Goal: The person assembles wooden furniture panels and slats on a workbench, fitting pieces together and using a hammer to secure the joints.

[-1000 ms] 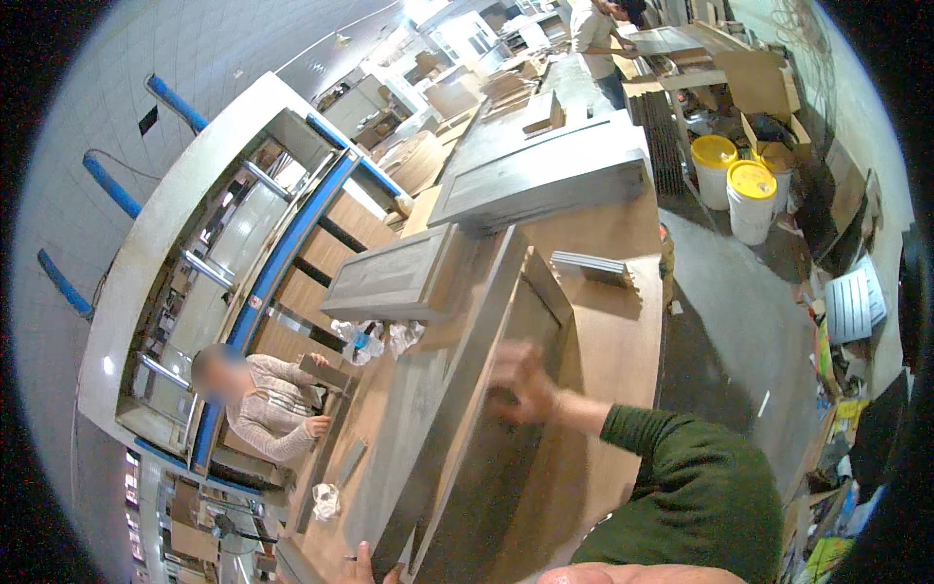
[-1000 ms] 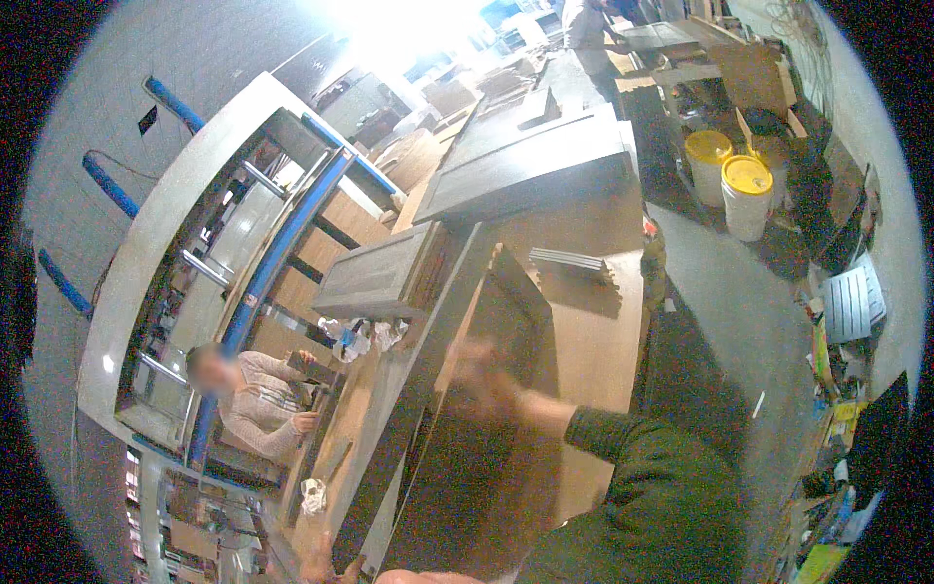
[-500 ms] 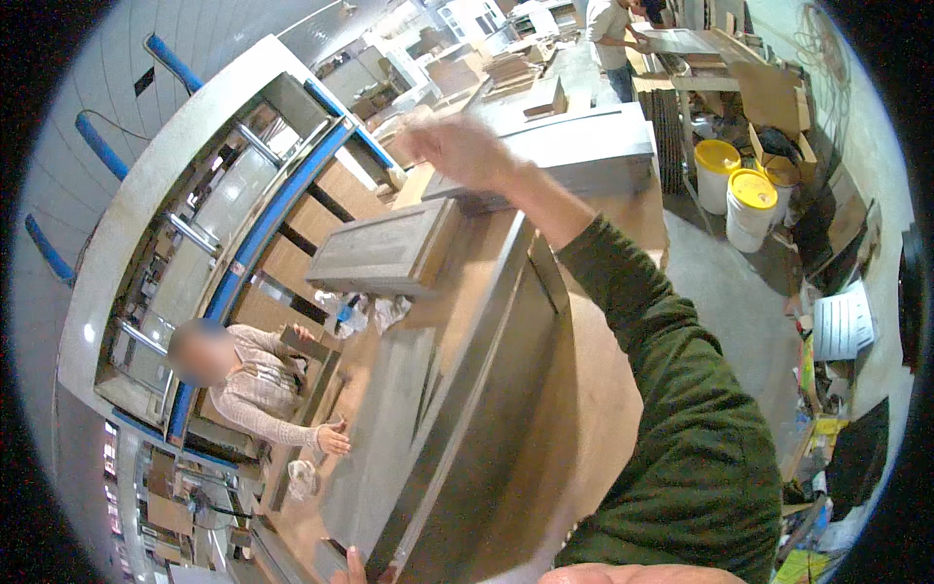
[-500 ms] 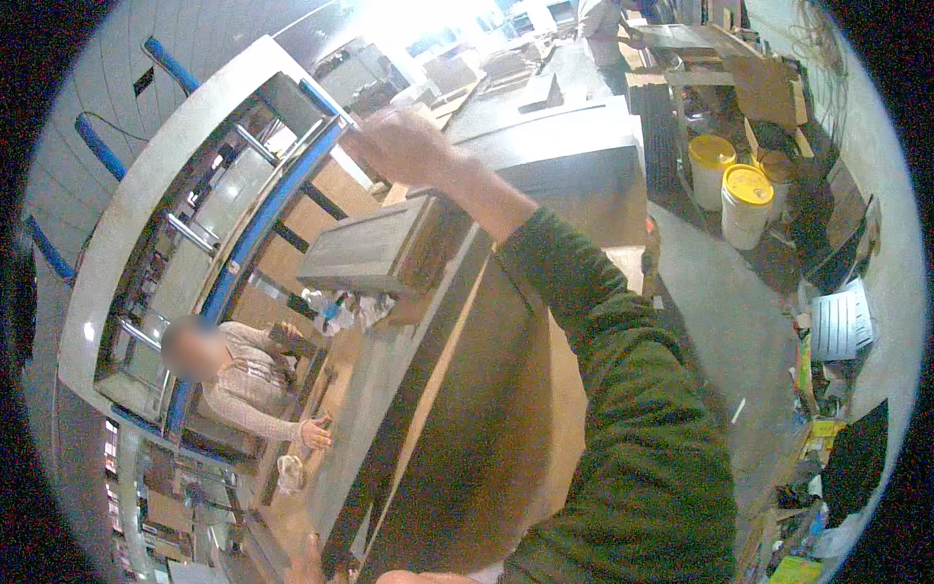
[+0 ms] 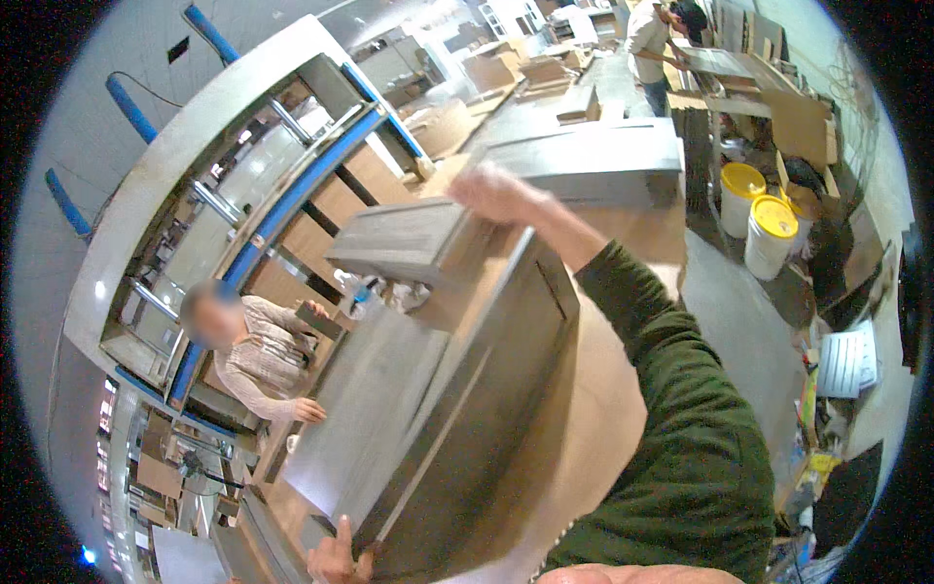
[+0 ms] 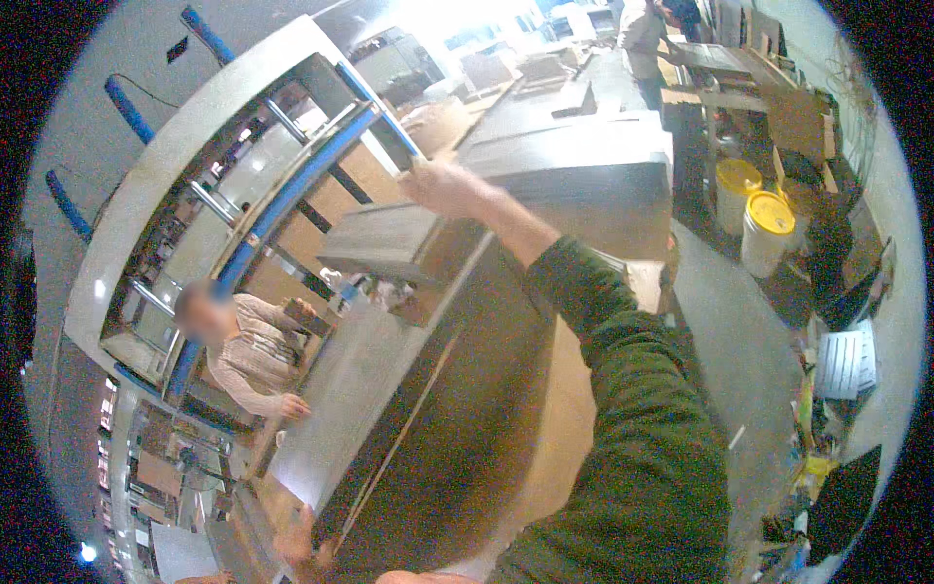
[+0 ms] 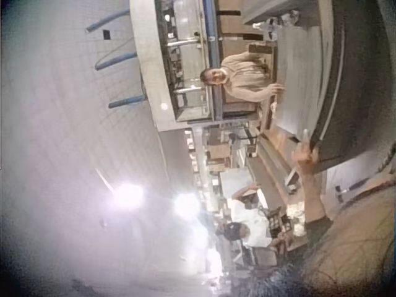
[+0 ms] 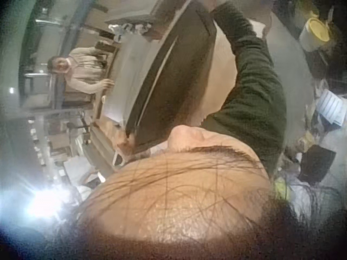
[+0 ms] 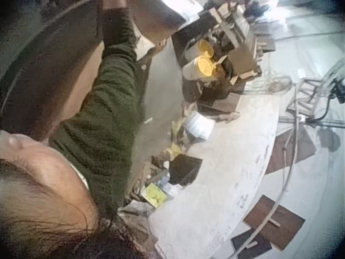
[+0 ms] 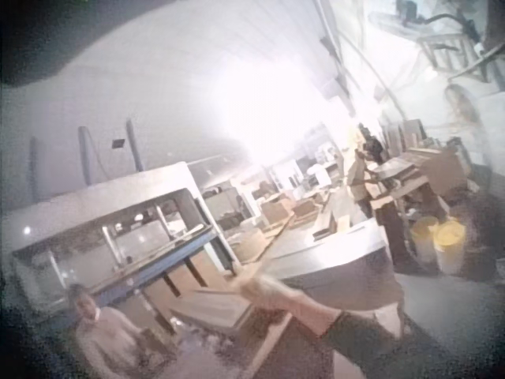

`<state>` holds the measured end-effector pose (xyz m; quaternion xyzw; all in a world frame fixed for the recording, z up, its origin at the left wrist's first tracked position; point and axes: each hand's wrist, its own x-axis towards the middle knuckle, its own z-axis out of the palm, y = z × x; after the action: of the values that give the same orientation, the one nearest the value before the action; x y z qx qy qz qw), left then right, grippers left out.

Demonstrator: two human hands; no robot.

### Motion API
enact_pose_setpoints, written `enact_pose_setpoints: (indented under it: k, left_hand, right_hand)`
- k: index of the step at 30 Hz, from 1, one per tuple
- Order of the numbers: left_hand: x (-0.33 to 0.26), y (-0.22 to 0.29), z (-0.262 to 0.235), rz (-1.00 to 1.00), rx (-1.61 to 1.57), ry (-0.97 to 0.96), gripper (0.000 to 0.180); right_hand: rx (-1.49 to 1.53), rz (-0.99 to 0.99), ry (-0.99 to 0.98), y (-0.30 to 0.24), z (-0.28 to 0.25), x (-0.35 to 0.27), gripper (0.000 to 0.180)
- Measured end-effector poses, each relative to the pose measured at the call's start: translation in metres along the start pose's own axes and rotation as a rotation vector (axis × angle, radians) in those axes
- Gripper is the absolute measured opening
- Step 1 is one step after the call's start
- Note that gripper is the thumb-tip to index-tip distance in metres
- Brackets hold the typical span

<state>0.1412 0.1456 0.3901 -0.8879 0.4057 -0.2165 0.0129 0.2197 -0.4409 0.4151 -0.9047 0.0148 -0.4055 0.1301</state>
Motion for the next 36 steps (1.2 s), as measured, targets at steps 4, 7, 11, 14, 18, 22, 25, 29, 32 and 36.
enact_pose_setpoints:
  k: [4, 7, 11, 14, 18, 22, 25, 29, 32, 36]
  left_hand:
    - [-0.045, -0.031, 0.038, -0.157, 0.086, -0.099, 0.06]
    - [-0.044, -0.029, 0.051, -0.161, 0.268, 0.094, 0.063]
    - [-0.105, -0.021, 0.05, -0.659, -0.099, 0.715, 0.085]
    - [-0.177, -0.044, 0.117, -0.821, -0.244, 0.818, 0.099]
    - [-0.151, -0.014, 0.153, -1.141, -0.653, 0.865, 0.077]
    - [-0.152, -0.025, 0.157, -1.053, -1.113, 1.095, 0.059]
    - [-0.123, -0.007, 0.133, -1.173, -0.944, 0.974, 0.048]
    - [-0.13, -0.009, 0.135, -1.143, -0.846, 1.125, 0.047]
    - [-0.145, -0.02, 0.152, -1.128, -0.747, 1.153, 0.047]
    - [-0.136, -0.018, 0.152, -1.161, -0.868, 1.084, 0.047]
  right_hand:
    - [-0.126, -0.069, -0.374, -0.01, 0.105, -0.045, 0.029]
    - [-0.056, -0.02, -0.356, 0.02, 0.112, -0.036, 0.027]
    - [0.094, 0.154, -0.7, -0.057, 0.062, -0.05, 0.049]
    - [0.135, -0.066, -0.987, -0.194, 0.047, -0.069, 0.051]
    - [0.287, -0.665, -1.022, -0.325, 0.097, -0.108, 0.061]
    - [0.354, -0.996, -1.066, -0.415, 0.11, -0.102, 0.054]
    - [0.387, -0.952, -1.14, -0.396, 0.113, -0.087, 0.043]
    - [0.485, -0.9, -1.17, -0.398, 0.121, -0.085, 0.04]
    - [0.391, -0.886, -1.201, -0.417, 0.106, -0.084, 0.041]
    - [0.378, -0.831, -1.205, -0.407, 0.118, -0.091, 0.044]
